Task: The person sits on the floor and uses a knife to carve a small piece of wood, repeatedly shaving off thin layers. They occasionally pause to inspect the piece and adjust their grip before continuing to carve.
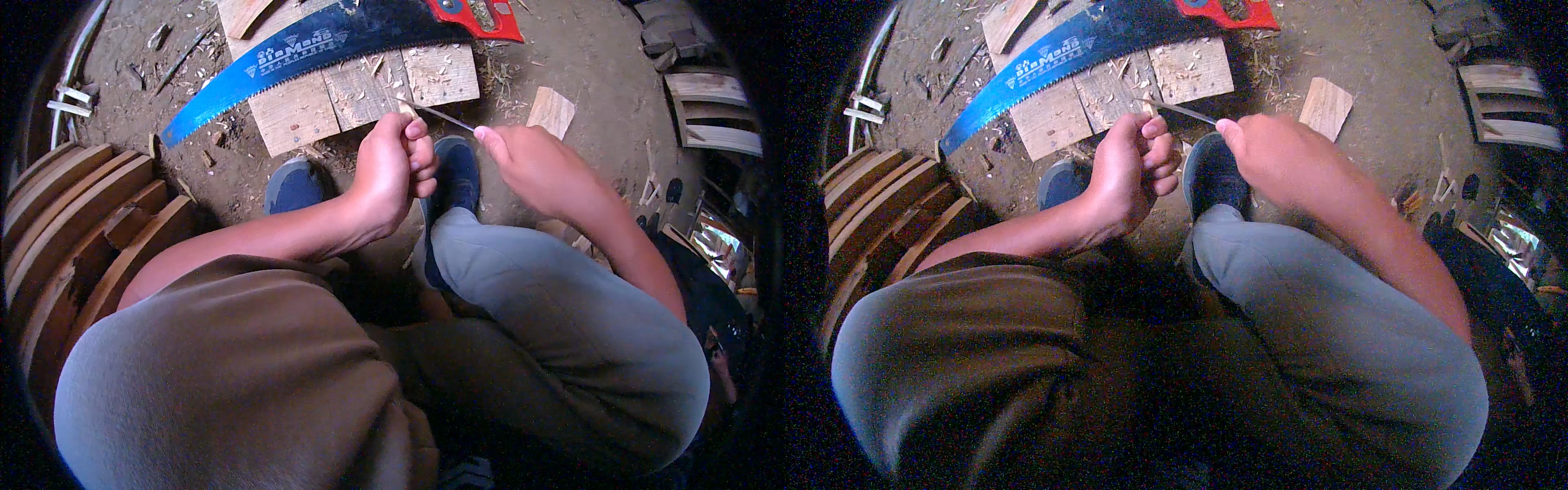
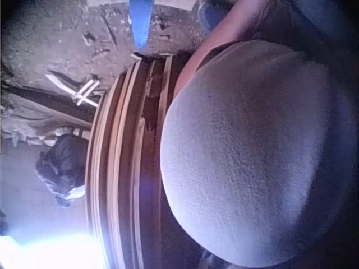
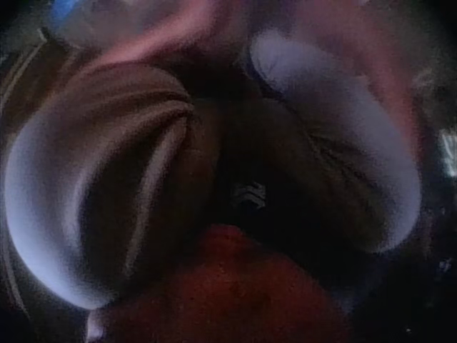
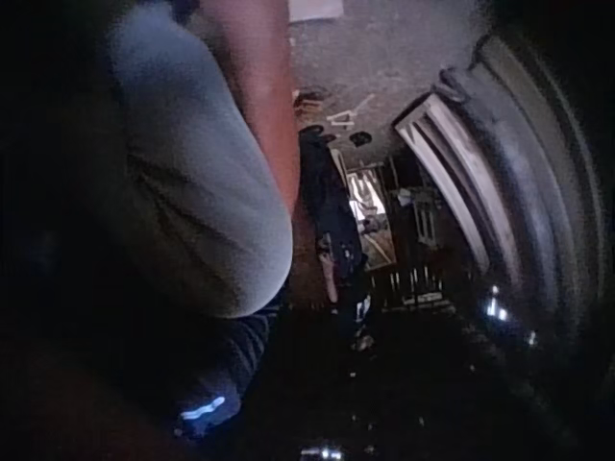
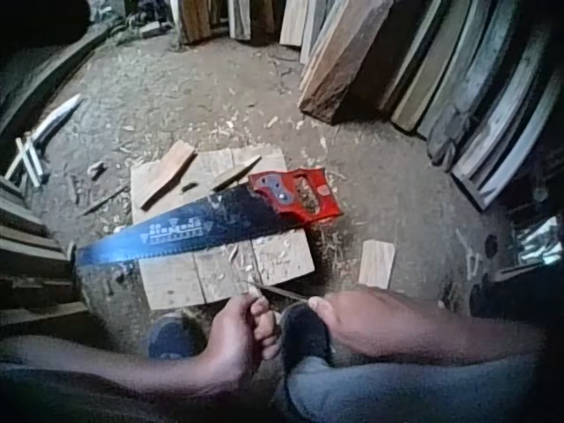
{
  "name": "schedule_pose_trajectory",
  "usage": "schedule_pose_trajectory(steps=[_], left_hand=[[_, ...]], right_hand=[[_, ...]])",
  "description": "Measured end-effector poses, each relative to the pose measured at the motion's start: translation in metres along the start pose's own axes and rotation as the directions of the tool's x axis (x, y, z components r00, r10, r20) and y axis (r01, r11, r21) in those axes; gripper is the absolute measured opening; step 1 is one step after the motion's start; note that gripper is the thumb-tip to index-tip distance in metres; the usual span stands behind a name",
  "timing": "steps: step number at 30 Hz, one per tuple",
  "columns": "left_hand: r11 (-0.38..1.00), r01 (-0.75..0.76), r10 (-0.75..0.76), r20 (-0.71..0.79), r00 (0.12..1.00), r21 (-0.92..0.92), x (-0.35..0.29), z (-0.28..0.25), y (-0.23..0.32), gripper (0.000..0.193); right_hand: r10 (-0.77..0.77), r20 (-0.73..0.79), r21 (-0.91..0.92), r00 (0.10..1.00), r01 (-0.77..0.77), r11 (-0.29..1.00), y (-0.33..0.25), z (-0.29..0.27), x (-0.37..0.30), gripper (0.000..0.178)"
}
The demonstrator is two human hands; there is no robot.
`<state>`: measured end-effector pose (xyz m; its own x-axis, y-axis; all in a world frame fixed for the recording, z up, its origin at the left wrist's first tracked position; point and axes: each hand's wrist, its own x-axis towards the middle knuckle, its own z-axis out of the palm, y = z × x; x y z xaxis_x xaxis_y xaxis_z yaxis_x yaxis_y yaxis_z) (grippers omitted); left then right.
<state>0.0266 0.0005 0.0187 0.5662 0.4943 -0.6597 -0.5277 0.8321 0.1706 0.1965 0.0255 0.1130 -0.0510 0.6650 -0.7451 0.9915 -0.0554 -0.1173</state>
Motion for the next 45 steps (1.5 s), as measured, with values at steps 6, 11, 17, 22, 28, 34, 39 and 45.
schedule_pose_trajectory(steps=[6, 11, 17, 22, 28, 34, 39, 45], left_hand=[[0.999, -0.040, 0.044, -0.132, 0.990, 0.028, -0.011, -0.010, 0.006, 0.024], [0.999, -0.039, 0.040, -0.055, 0.998, 0.032, -0.002, 0.005, 0.000, 0.025], [0.999, -0.043, 0.044, -0.100, 0.994, 0.010, -0.006, -0.007, 0.003, 0.025], [0.998, -0.025, 0.027, -0.035, 0.999, 0.052, -0.001, -0.004, -0.002, 0.026], [0.998, -0.049, 0.053, -0.079, 0.995, 0.045, 0.001, -0.012, -0.005, 0.024], [0.998, -0.043, 0.046, -0.075, 0.996, 0.039, -0.001, -0.001, -0.001, 0.027], [0.999, -0.026, 0.030, -0.077, 0.997, 0.042, 0.004, 0.004, -0.003, 0.025], [0.996, -0.050, 0.060, -0.125, 0.990, 0.076, -0.003, -0.012, 0.001, 0.025]], right_hand=[[-0.072, 0.072, -0.100, 0.995, 0.079, 0.992, -0.022, -0.006, 0.017, 0.055], [-0.008, 0.003, -0.158, 1.000, 0.008, 0.987, -0.020, -0.005, 0.008, 0.055], [-0.073, 0.055, -0.147, 0.996, 0.081, 0.986, -0.018, 0.000, 0.033, 0.055], [-0.049, 0.044, -0.192, 0.998, 0.057, 0.980, -0.012, -0.016, 0.010, 0.054], [-0.105, -0.037, -0.245, 0.994, 0.093, 0.965, -0.020, -0.011, 0.006, 0.052], [-0.154, -0.183, -0.332, 0.971, 0.086, 0.940, -0.017, 0.009, 0.009, 0.046], [-0.057, -0.122, -0.291, 0.991, 0.019, 0.957, -0.009, -0.001, 0.014, 0.050], [-0.062, 0.004, -0.150, 0.998, 0.062, 0.987, -0.022, -0.014, 0.018, 0.053]])
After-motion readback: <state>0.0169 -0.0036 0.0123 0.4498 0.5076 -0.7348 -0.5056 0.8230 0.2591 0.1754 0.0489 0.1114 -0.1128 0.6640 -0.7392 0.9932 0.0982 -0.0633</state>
